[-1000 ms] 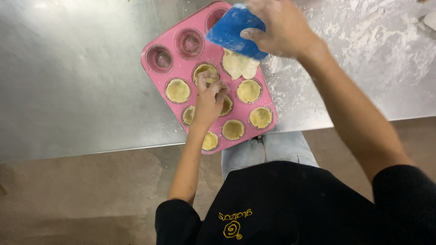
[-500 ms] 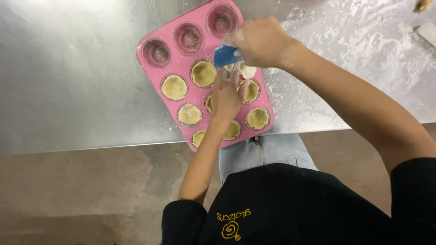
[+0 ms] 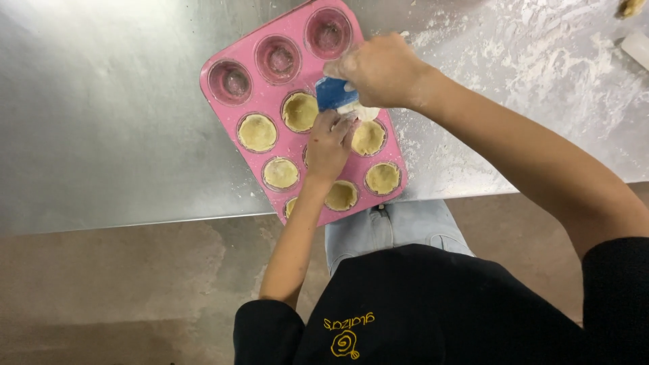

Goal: The person rolls out small pieces of dough on a floured metal surface using a rolling pin and places them into a pink silicone muffin tray. They use a blue scraper to trim excess dough from the edges of the cups.

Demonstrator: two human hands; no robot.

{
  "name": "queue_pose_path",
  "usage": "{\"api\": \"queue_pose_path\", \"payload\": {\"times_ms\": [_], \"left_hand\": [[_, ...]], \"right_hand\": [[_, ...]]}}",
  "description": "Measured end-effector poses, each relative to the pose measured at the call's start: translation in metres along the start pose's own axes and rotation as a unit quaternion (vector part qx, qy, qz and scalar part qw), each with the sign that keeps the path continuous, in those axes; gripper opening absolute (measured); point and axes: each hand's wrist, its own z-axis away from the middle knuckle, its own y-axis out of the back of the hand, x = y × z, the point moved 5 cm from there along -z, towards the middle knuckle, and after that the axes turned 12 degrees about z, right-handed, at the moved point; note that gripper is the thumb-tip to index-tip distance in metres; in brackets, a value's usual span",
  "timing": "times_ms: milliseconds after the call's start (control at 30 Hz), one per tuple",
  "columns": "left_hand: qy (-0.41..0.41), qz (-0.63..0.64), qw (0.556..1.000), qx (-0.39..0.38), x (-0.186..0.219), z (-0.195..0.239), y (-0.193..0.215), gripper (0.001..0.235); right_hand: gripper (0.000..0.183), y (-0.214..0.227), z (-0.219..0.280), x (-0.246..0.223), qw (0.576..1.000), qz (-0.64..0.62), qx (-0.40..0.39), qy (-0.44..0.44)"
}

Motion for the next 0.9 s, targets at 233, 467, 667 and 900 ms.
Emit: {"api": "queue_pose_path", "payload": {"times_ms": [233, 467, 667, 900], "left_hand": [[-0.006, -0.027, 1.000, 0.010, -0.008, 0.012, -0.006, 0.009], [0.002, -0.024, 1.000, 0.004, -0.010, 0.014, -0.008, 0.016], [0.002, 0.075, 0.997, -0.031, 0.012, -0.006, 0.015, 0.006], [0.399, 0.490, 0.762, 0.142, -0.029, -0.004, 0.052, 0.018]], "right_hand": [[0.016, -0.008, -0.019, 0.001, 0.999, 0.014, -0.022, 0.046], [0.015, -0.020, -0.014, 0.007, 0.994, -0.077, -0.075, 0.000], [0.030, -0.007, 0.023, 0.036, 0.990, -0.138, 0.004, -0.004], [0.049, 0.007, 0.123, 0.093, 0.949, -0.244, 0.135, -0.149]]}}
